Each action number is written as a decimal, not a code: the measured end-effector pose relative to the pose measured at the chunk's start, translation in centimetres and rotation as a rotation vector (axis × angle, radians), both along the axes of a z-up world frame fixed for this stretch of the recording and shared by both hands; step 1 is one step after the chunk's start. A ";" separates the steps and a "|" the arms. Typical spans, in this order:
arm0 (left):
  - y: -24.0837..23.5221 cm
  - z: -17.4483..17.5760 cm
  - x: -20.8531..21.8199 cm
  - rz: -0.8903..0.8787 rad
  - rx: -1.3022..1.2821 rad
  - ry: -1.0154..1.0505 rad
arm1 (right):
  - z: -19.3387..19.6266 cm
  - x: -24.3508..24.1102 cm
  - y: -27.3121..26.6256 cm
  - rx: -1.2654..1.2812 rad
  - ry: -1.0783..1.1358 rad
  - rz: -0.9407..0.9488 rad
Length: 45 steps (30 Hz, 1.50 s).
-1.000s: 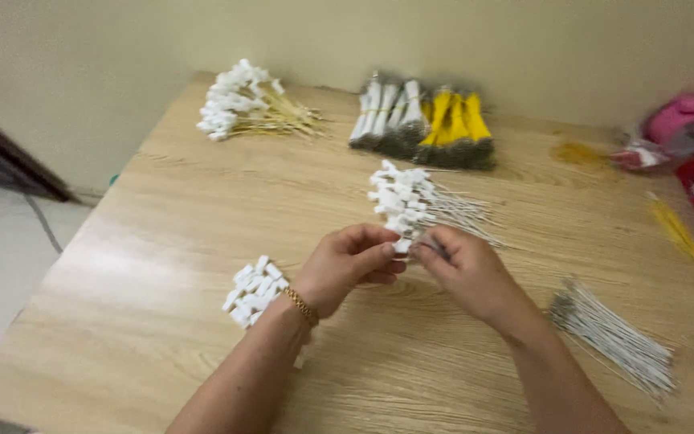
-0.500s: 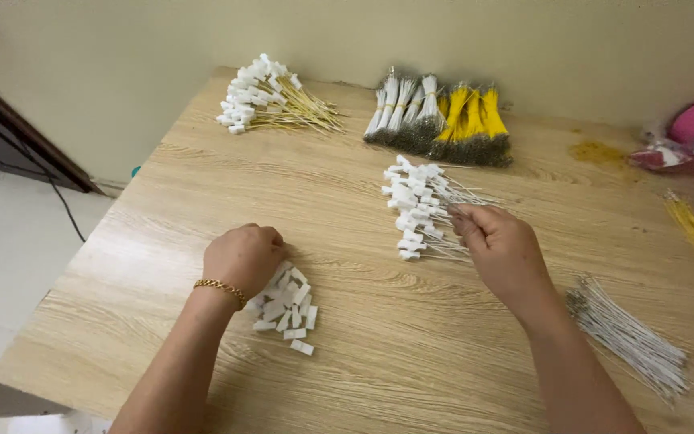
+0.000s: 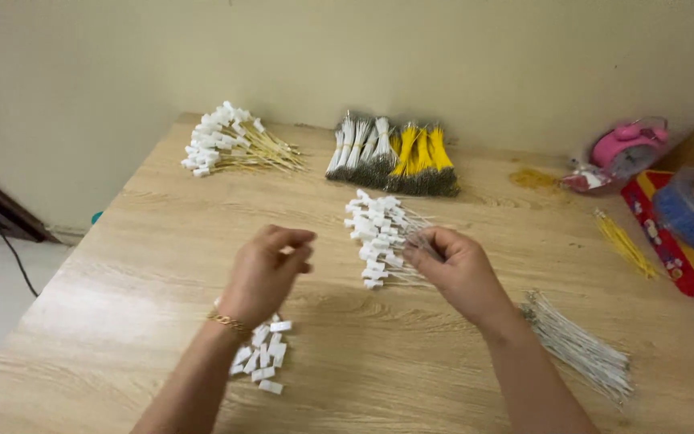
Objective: Assembling small white plastic connectors onto thin metal wires at a workspace.
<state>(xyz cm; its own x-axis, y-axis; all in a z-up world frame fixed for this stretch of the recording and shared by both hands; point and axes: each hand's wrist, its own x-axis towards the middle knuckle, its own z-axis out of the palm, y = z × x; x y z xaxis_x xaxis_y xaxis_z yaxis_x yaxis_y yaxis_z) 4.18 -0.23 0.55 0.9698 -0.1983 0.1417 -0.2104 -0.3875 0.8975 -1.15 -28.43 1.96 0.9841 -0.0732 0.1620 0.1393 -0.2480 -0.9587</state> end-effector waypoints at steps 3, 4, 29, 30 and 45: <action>-3.5 -0.1 -0.6 -0.090 -0.342 0.181 | 1.8 -1.1 1.4 0.026 0.073 -0.004; -4.4 -0.2 -0.6 -0.094 -0.346 0.177 | 1.7 -0.9 1.1 0.022 0.069 -0.007; -6.9 -3.8 -1.0 -0.177 -0.968 0.577 | 2.9 -1.9 2.0 -0.318 0.037 -0.029; -6.9 -3.8 -1.1 -0.179 -0.966 0.576 | 3.0 -2.0 1.9 -0.325 0.036 -0.023; -6.4 -4.3 -0.6 -0.207 -0.981 0.579 | 3.7 -2.1 2.1 -0.522 -0.081 -0.054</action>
